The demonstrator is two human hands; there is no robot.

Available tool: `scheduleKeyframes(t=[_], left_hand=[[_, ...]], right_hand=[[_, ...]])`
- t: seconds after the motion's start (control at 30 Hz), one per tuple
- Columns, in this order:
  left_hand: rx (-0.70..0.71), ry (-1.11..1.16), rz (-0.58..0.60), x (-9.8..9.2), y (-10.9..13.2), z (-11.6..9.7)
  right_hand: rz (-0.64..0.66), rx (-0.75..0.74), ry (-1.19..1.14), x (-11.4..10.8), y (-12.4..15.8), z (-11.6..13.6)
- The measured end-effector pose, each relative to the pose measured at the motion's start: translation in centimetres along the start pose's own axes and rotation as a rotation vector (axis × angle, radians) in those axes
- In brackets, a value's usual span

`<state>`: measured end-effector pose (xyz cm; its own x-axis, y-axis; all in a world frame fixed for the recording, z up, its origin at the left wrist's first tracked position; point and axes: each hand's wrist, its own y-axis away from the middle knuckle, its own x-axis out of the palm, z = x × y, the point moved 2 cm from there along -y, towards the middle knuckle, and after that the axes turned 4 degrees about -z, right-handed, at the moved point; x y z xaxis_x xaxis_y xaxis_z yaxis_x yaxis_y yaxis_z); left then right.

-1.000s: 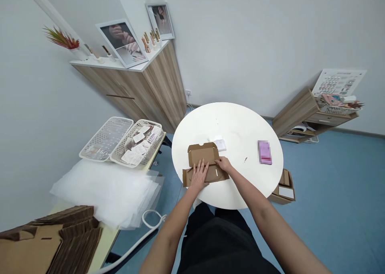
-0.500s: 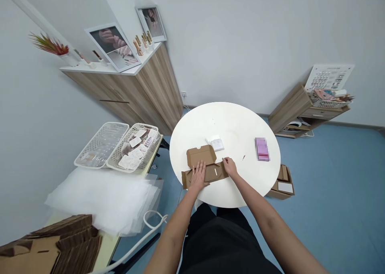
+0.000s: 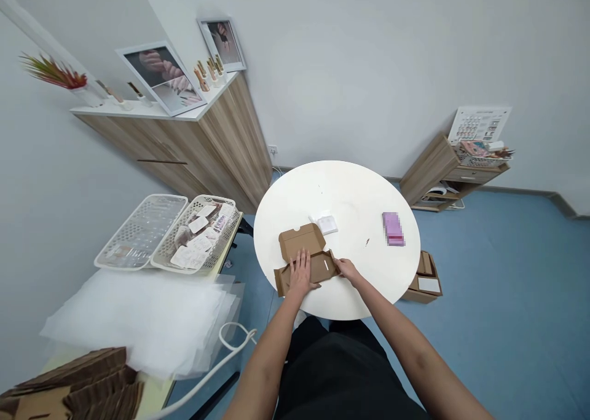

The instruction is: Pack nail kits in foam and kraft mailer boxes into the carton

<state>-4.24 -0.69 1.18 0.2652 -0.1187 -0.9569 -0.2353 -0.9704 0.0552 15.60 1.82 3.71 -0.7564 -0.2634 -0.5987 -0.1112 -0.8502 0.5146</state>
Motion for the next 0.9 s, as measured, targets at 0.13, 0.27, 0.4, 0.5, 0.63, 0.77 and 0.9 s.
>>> scheduleKeyframes(t=[0.13,0.27,0.4,0.5,0.63,0.77,0.9], left_hand=[[-0.014,-0.024,0.001,-0.2,0.0,-0.2],[-0.007,-0.019,-0.008,-0.2,0.1,-0.3],[-0.006,-0.017,-0.015,-0.2,0.3,-0.2],[-0.004,-0.007,-0.020,-0.2,0.4,-0.3],[-0.008,0.012,-0.031,-0.2,0.4,-0.3],[-0.014,-0.001,-0.019,-0.3,0.4,-0.5],[-0.021,-0.006,-0.016,-0.3,0.5,-0.5]], right_hand=[[0.099,0.095,-0.148,0.2,0.5,0.3],[0.064,0.047,-0.083,1.0,0.6,1.0],[-0.006,-0.024,0.155,2.4,0.4,1.8],[-0.019,-0.033,0.282,3.0,0.2,2.4],[-0.013,-0.054,0.417,3.1,-0.1,3.2],[-0.003,-0.043,0.510,2.7,-0.2,4.1],[-0.010,-0.060,0.581,2.5,-0.1,4.7]])
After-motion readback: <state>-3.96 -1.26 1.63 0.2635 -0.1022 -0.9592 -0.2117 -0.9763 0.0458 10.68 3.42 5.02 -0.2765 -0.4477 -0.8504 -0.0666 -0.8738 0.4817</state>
